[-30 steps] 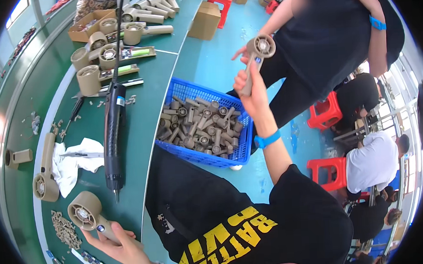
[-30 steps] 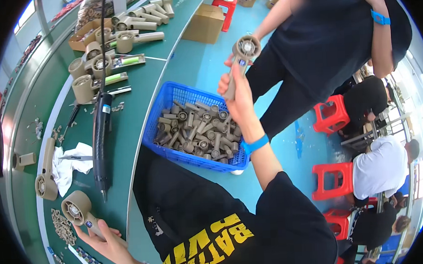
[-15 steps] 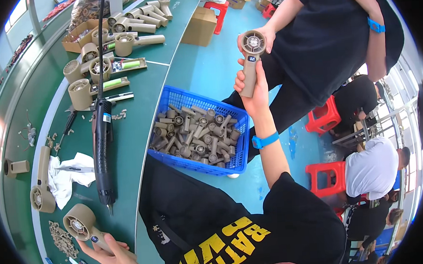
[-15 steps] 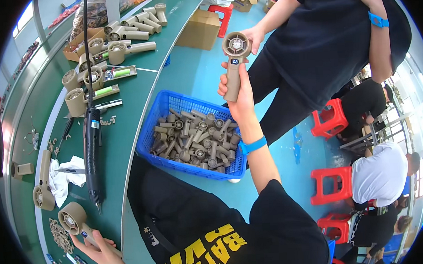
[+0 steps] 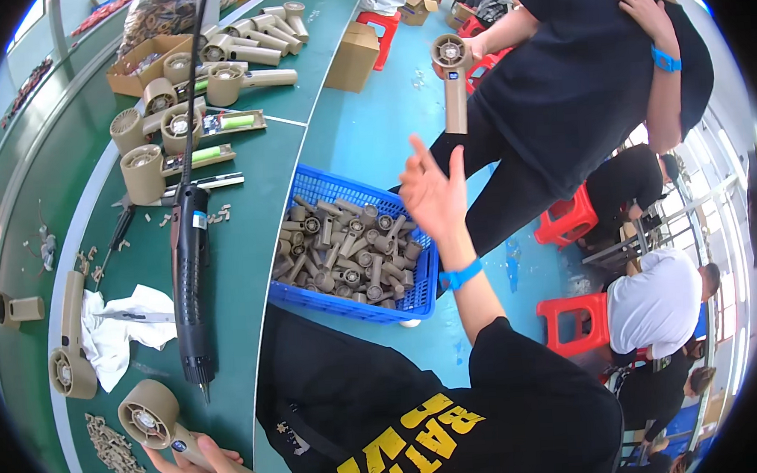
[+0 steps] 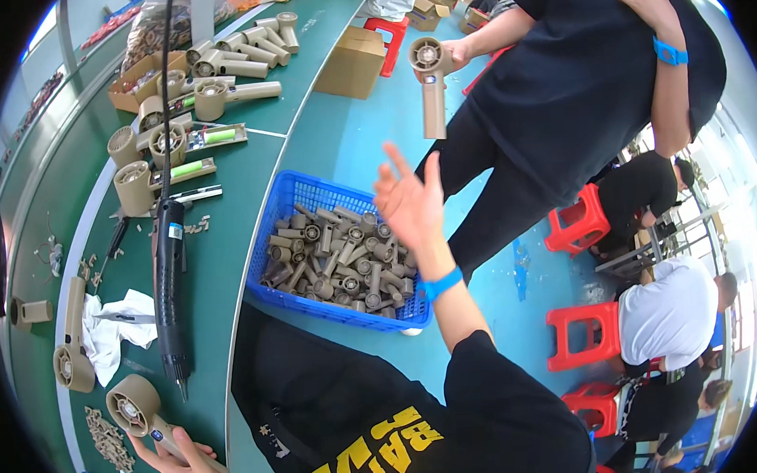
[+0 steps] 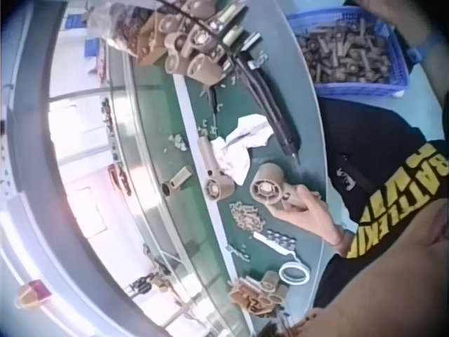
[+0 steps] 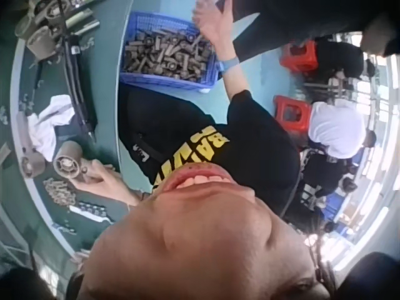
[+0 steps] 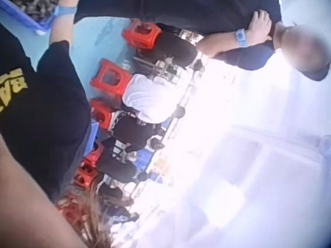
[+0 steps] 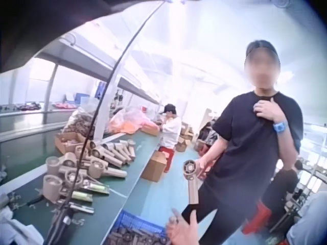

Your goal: Assembling components into handheld fan housings using an electric screwdriver.

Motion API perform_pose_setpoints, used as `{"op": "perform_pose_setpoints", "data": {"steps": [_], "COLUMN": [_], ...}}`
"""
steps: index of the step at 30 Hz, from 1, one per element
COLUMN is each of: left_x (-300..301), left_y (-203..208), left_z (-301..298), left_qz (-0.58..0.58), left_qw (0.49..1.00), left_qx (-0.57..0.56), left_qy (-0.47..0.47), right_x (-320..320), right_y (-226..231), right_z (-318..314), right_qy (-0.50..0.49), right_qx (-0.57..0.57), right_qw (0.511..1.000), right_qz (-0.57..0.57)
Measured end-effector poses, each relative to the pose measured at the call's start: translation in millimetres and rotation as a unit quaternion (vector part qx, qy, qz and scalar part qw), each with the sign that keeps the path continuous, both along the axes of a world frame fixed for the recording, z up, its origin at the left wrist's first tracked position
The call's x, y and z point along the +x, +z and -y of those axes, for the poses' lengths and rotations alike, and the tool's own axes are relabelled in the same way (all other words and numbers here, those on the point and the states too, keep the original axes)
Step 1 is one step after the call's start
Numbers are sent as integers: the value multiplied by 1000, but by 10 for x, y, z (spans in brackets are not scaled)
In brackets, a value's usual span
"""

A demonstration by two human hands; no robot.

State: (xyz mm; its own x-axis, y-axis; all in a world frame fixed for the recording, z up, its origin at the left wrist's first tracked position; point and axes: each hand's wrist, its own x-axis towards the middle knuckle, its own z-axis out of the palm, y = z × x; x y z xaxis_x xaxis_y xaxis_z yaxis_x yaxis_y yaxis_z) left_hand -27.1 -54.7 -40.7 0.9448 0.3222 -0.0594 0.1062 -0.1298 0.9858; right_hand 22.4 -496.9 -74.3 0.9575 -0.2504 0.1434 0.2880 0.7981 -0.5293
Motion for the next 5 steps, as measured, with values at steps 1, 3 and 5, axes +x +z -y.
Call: {"op": "perform_pose_setpoints", "data": {"steps": [1, 3, 5], "left_x": [12, 37, 2], "left_y": [12, 68, -93], "left_z": [12, -7, -11], "left_qz": [-7, -6, 3], "left_qw": [1000, 999, 999], "left_qx": [0, 38, 33], "left_qy": [5, -23, 8], "right_x": [-45, -93, -174], "right_y": [-36, 160, 393], "right_z": [-220, -755, -1087], "right_qy": [-27, -22, 7], "right_qx": [-66, -278, -408], "right_qw": [996, 959, 913], "right_qz": [-61, -44, 28]}}
